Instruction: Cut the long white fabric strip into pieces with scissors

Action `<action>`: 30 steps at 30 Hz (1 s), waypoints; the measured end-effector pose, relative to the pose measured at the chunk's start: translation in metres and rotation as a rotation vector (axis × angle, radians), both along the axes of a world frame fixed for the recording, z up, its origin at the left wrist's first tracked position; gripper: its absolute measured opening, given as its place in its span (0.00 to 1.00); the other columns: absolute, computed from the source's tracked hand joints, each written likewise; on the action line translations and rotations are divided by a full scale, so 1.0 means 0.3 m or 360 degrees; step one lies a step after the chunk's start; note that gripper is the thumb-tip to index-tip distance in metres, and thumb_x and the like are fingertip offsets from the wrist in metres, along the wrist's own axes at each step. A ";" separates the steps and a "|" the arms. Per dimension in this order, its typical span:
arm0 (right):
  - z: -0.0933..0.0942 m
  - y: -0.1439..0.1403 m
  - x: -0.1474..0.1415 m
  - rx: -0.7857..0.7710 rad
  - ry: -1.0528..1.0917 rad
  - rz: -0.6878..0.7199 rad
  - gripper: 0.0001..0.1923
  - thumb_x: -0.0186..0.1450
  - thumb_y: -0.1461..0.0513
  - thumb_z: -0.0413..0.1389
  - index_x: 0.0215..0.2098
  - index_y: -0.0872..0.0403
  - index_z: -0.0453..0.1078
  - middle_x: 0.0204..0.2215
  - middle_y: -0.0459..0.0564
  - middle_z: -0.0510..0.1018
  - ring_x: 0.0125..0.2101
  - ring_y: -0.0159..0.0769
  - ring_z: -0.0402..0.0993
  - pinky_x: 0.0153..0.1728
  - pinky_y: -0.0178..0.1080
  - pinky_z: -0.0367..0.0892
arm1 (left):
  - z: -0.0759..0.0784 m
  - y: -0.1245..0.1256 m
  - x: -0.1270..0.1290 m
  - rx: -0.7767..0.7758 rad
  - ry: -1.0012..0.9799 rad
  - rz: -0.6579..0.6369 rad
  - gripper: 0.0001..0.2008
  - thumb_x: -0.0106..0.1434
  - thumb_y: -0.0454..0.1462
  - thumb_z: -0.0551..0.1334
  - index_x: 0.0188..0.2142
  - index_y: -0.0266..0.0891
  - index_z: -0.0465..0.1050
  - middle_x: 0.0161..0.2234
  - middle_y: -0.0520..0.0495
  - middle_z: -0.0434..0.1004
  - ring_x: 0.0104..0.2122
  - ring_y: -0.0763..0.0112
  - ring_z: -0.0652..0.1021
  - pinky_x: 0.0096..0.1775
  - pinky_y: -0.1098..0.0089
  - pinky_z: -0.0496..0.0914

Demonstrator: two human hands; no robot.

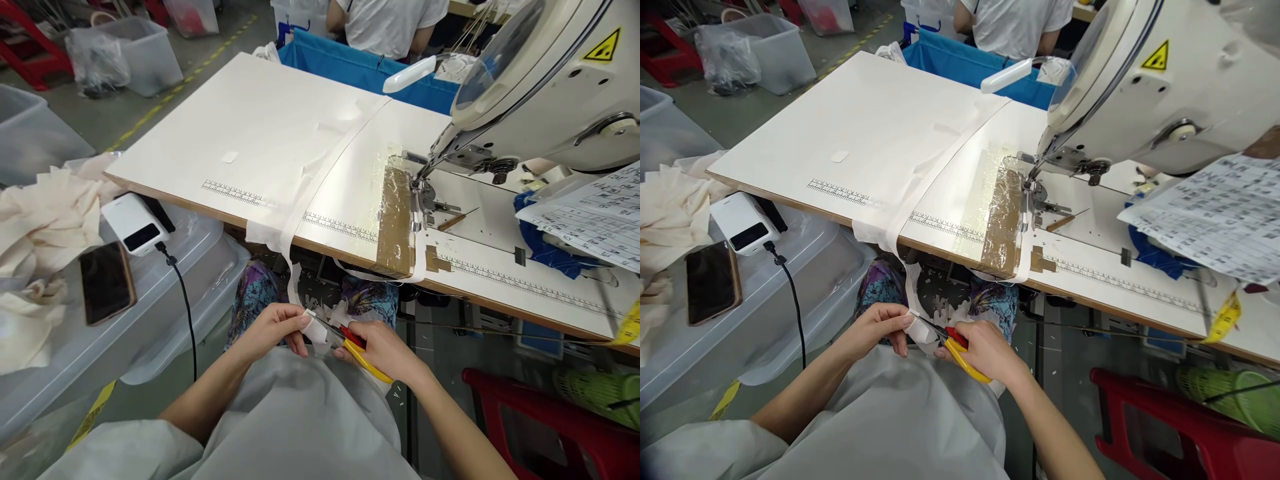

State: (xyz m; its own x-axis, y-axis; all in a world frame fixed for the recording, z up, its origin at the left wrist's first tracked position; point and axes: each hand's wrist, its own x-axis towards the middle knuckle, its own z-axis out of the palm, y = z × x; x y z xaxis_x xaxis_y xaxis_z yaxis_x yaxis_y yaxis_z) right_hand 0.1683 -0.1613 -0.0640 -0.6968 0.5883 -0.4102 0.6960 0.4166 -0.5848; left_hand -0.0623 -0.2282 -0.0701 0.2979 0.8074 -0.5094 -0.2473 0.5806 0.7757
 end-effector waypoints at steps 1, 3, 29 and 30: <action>0.004 0.002 -0.004 0.0047 -0.0026 0.0025 0.27 0.61 0.40 0.51 0.21 0.52 0.54 0.17 0.40 0.58 0.19 0.28 0.48 0.22 0.34 0.45 | 0.000 0.000 0.003 -0.0005 0.0002 -0.0004 0.20 0.58 0.51 0.64 0.29 0.33 0.73 0.19 0.45 0.78 0.20 0.69 0.78 0.26 0.75 0.72; 0.010 0.004 -0.014 0.0105 -0.0045 0.0061 0.26 0.61 0.40 0.50 0.22 0.52 0.55 0.18 0.41 0.61 0.20 0.29 0.49 0.22 0.34 0.45 | -0.001 0.002 0.008 -0.0017 0.0002 -0.0011 0.20 0.57 0.51 0.65 0.28 0.34 0.72 0.19 0.44 0.78 0.20 0.69 0.78 0.26 0.74 0.72; -0.006 -0.129 0.220 0.0010 0.0802 -0.1239 0.19 0.62 0.44 0.54 0.30 0.51 0.64 0.33 0.55 0.77 0.34 0.44 0.74 0.33 0.40 0.70 | 0.335 0.646 -0.122 0.0911 0.2946 -0.0689 0.15 0.58 0.26 0.56 0.46 0.24 0.67 0.46 0.28 0.69 0.47 0.50 0.71 0.42 0.63 0.68; -0.001 -0.134 0.275 0.0033 0.0822 -0.1317 0.19 0.61 0.44 0.54 0.30 0.51 0.65 0.32 0.55 0.77 0.33 0.46 0.74 0.32 0.42 0.71 | 0.325 0.670 -0.122 0.0870 0.2983 -0.0643 0.16 0.58 0.25 0.56 0.47 0.23 0.66 0.44 0.29 0.70 0.45 0.51 0.72 0.42 0.63 0.67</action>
State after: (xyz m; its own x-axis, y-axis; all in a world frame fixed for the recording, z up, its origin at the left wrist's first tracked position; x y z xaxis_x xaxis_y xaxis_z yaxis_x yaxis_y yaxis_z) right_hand 0.2507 -0.2016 -0.0643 -0.1515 0.9763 -0.1543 0.4334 -0.0746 -0.8981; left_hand -0.0990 -0.0271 0.0273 -0.0444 0.9925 -0.1142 0.9978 0.0386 -0.0532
